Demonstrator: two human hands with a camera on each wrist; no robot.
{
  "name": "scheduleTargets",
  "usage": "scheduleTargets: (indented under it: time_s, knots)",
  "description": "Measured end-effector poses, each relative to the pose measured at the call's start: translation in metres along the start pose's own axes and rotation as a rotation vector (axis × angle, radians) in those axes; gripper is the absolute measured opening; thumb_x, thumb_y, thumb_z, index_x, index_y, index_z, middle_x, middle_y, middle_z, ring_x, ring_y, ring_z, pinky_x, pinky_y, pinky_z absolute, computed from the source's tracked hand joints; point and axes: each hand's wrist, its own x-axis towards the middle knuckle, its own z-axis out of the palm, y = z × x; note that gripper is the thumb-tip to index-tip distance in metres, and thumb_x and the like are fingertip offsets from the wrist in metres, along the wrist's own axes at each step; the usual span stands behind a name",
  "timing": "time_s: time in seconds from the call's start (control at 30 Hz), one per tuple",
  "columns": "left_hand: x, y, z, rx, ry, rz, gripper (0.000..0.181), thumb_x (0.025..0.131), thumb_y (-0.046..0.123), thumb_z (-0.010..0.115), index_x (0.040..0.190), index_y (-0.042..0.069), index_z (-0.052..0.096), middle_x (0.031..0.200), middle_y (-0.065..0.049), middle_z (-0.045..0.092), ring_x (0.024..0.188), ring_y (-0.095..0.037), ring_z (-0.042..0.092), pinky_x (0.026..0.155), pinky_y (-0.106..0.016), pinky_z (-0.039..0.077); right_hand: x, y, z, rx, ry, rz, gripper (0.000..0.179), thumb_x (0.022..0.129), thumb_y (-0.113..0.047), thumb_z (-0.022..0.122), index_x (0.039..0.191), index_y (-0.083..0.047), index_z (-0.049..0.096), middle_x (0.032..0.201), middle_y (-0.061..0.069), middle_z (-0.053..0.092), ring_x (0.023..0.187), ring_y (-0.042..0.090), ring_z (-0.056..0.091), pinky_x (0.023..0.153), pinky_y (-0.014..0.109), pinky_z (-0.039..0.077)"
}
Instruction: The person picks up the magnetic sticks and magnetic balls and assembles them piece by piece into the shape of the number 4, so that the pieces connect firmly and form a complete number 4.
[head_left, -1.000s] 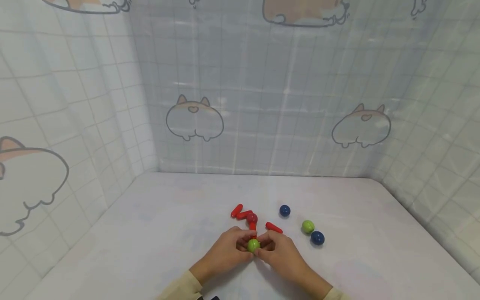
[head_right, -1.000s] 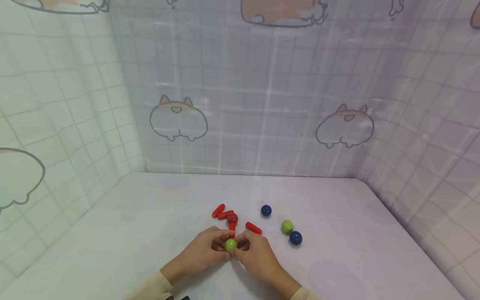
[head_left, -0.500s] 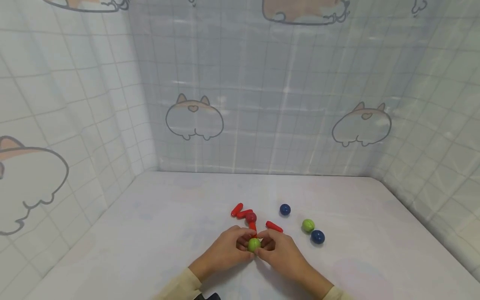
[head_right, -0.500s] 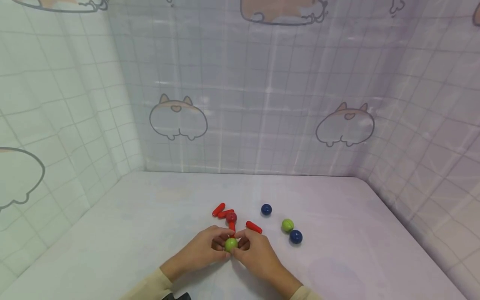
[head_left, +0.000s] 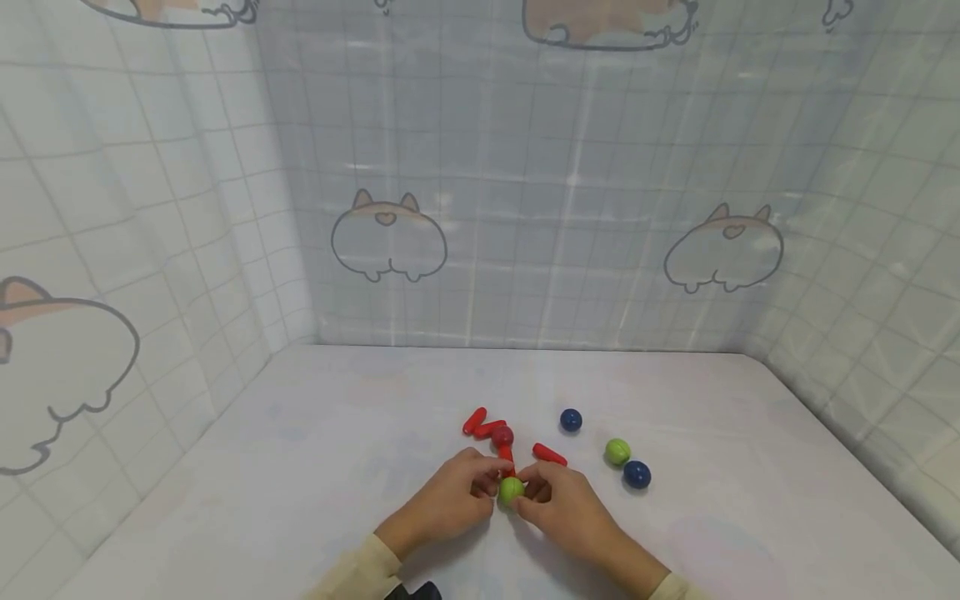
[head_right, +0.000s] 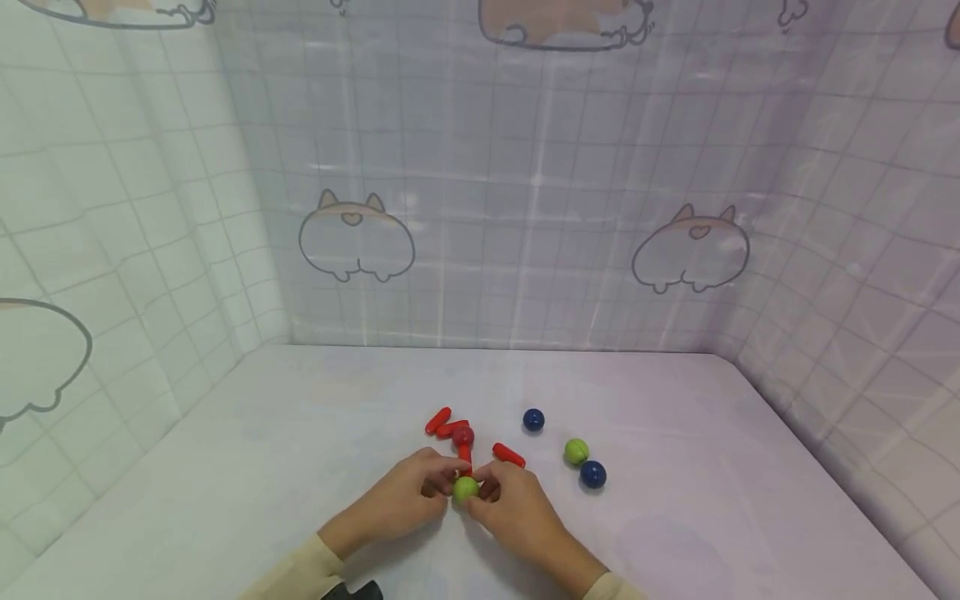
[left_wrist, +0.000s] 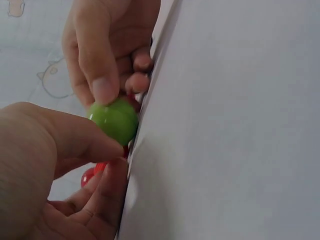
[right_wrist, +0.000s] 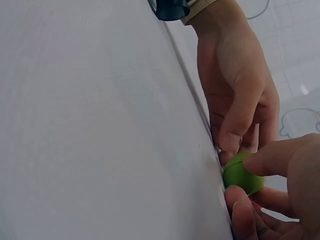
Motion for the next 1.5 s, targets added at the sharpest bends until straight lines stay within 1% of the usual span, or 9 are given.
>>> scheduleTargets:
  time_s: [0.13,0.2,0.4,0.57,0.7,0.9,1.1,1.27,1.5]
  knots:
    - [0.005,-0.004,-0.003,0.070,0.056,0.040,0.042,0.087,0.004,0.069,0.127,0.015,0.070,0.100,0.004,0.059,0.090,-0.009,0.061,0.077,-0.025,0.053,0.000,-0.001,-0.001,0.009,-0.014,0.006,0.030,0.087,-0.024,0.079,0.112,-0.011,0.070,0.087,-0.005,0.065,0.080,0.016,0.060,0.070,0.025,0.054]
    - [0.007,-0.005,-0.003,0.106,0.068,0.059,0.041,0.087,0.004,0.069,0.126,0.016,0.071,0.100,0.004,0.060,0.091,-0.009,0.060,0.077,-0.025,0.053,0.000,-0.001,-0.002,0.014,-0.023,0.014,0.030,0.087,-0.025,0.079,0.112,-0.012,0.070,0.087,-0.005,0.065,0.081,0.016,0.060,0.070,0.026,0.055]
    - [0.011,0.002,-0.002,0.217,0.040,0.070,0.041,0.086,0.005,0.070,0.124,0.020,0.072,0.093,0.007,0.058,0.089,-0.008,0.051,0.071,-0.021,0.050,0.000,0.001,-0.004,0.021,-0.039,0.008,0.030,0.087,-0.026,0.079,0.113,-0.013,0.071,0.089,-0.005,0.065,0.082,0.016,0.060,0.071,0.026,0.054]
    - [0.018,0.008,-0.004,0.261,0.000,0.018,0.041,0.087,0.006,0.072,0.123,0.023,0.072,0.094,0.009,0.057,0.087,-0.008,0.050,0.071,-0.020,0.051,0.001,-0.001,-0.006,0.015,-0.043,-0.007,0.033,0.087,-0.023,0.078,0.116,-0.011,0.070,0.089,-0.006,0.066,0.082,0.016,0.060,0.070,0.025,0.054]
    - [0.020,0.007,-0.005,0.262,-0.017,-0.003,0.039,0.086,0.008,0.075,0.122,0.023,0.072,0.097,0.009,0.056,0.087,-0.007,0.052,0.072,-0.020,0.052,0.000,-0.001,-0.005,0.008,-0.042,-0.011,0.032,0.087,-0.022,0.078,0.116,-0.010,0.070,0.087,-0.005,0.066,0.080,0.016,0.060,0.069,0.024,0.054]
    - [0.020,0.001,-0.005,0.228,-0.013,0.011,0.036,0.085,0.011,0.077,0.119,0.021,0.071,0.099,0.009,0.056,0.086,-0.008,0.053,0.072,-0.020,0.052,0.000,-0.002,-0.004,0.012,-0.053,-0.014,0.029,0.088,-0.022,0.078,0.114,-0.011,0.070,0.087,-0.006,0.066,0.080,0.016,0.060,0.069,0.024,0.054]
    - [0.023,-0.004,-0.005,0.230,0.018,0.043,0.032,0.088,0.015,0.076,0.119,0.022,0.071,0.104,0.009,0.056,0.089,-0.007,0.054,0.076,-0.020,0.052,0.001,-0.001,-0.005,0.013,-0.051,-0.010,0.031,0.088,-0.023,0.078,0.115,-0.011,0.069,0.087,-0.006,0.065,0.080,0.016,0.059,0.069,0.025,0.054]
    - [0.023,-0.005,-0.005,0.217,0.039,0.086,0.031,0.089,0.014,0.075,0.119,0.019,0.071,0.104,0.009,0.058,0.089,-0.007,0.054,0.077,-0.021,0.052,-0.001,0.001,-0.005,0.007,-0.041,-0.021,0.034,0.088,-0.023,0.077,0.118,-0.011,0.069,0.087,-0.006,0.065,0.080,0.017,0.059,0.068,0.023,0.053]
    - [0.022,-0.009,-0.008,0.142,0.035,0.117,0.032,0.091,0.011,0.072,0.122,0.018,0.070,0.101,0.012,0.064,0.088,-0.006,0.057,0.080,-0.025,0.052,0.000,0.001,-0.004,-0.010,-0.043,-0.048,0.038,0.089,-0.023,0.076,0.125,-0.011,0.068,0.090,-0.007,0.064,0.081,0.016,0.059,0.069,0.023,0.054]
